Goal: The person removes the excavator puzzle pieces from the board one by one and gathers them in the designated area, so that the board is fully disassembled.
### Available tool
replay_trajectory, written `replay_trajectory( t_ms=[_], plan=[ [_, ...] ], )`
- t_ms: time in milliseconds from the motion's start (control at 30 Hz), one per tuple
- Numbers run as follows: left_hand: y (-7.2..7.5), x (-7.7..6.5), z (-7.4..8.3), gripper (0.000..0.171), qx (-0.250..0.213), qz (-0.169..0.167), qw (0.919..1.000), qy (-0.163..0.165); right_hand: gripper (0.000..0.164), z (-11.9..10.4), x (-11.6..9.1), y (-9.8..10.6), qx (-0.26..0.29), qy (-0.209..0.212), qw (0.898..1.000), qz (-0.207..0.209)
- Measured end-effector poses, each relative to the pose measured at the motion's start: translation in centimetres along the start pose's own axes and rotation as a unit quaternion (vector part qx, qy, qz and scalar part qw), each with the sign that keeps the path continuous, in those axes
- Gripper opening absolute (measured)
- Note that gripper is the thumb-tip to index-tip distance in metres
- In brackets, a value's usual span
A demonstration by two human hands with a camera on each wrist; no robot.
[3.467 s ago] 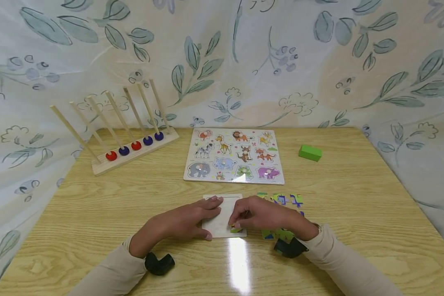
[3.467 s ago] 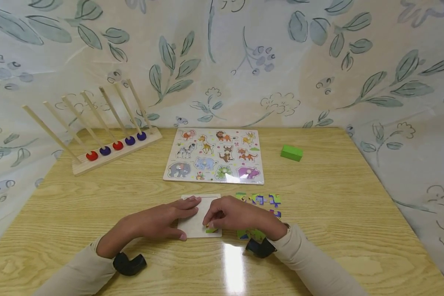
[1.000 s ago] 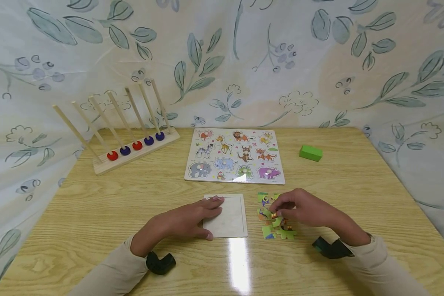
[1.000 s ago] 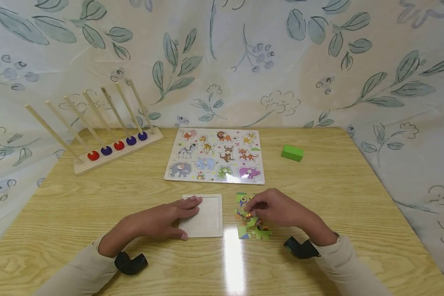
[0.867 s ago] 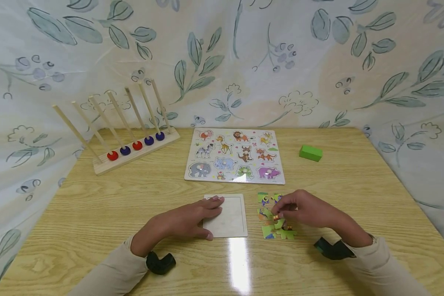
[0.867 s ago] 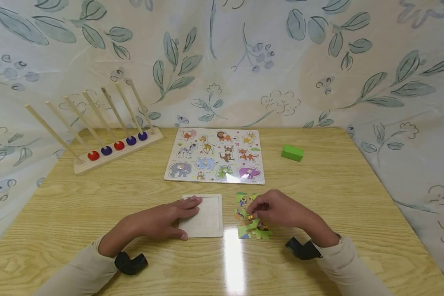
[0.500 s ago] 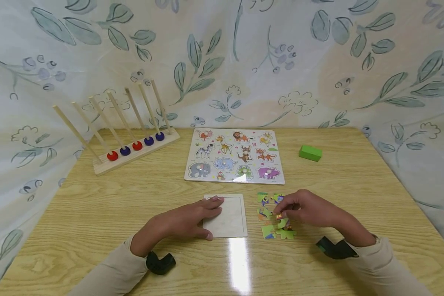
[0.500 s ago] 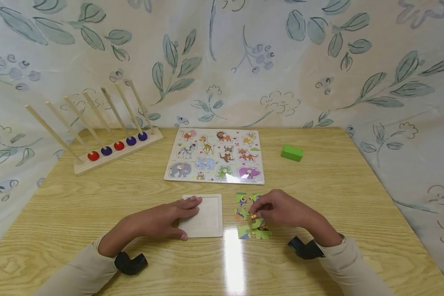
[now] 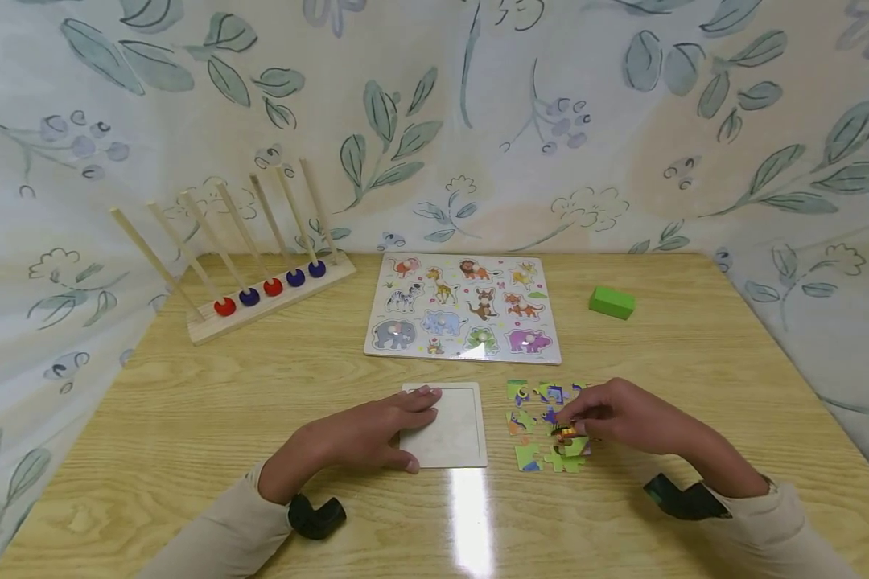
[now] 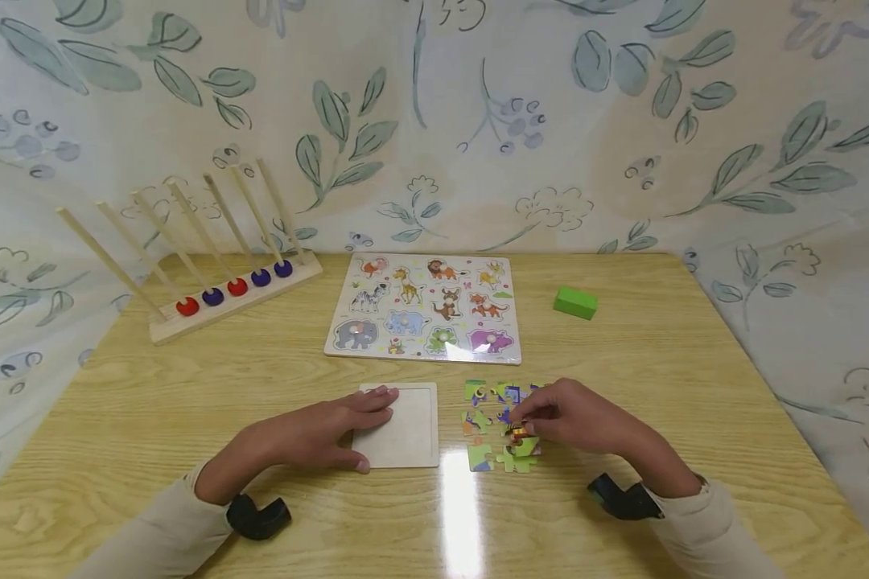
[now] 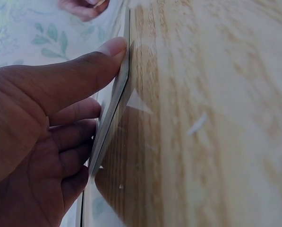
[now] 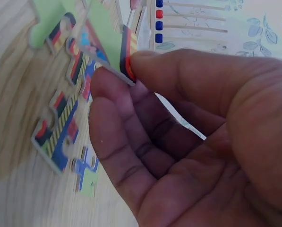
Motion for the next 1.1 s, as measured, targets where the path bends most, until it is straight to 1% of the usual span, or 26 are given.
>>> replay_trajectory(
  t_ms=[267,433,633,767,933,1100],
  plan=[
    [0.0,-0.1,0.0,0.072,0.002,-0.002,1.0,0.005,0.013,1.6,-1.5,0.2,0.02,-0.064,0.998,-0.003],
    [0.1,-0.2,0.1,0.072,-0.001,-0.005,1.0,0.006,0.012,2.4,-2.2,0.1,0.038,-0.074,0.996,-0.011],
    [0.1,-0.3,0.1,0.072,-0.003,-0.005,1.0,0.005,0.012,2.5,-2.5,-0.2,0.055,-0.051,0.997,-0.03],
    [0.2,-0.3,0.1,0.073,0.001,-0.002,1.0,0.003,0.012,2.3,-2.4,-0.2,0.051,-0.03,0.998,-0.028],
    [0.1,-0.3,0.1,0.073,-0.003,0.0,1.0,0.004,0.012,2.4,-2.5,-0.1,0.05,-0.023,0.998,-0.025],
    [0.0,-0.3,0.2,0.072,0.0,0.0,1.0,0.003,0.013,2.3,-2.5,-0.2,0.043,-0.004,0.999,-0.027]
  ],
)
Point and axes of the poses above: each hand's wrist, its own x-axis towards the middle knuckle, its own y-axis out of the back of the hand, z = x × y, the point moved 8 cm from there along x, towards the middle knuckle, and after that the axes turned 1 degree about x, right-handed, at the moved point
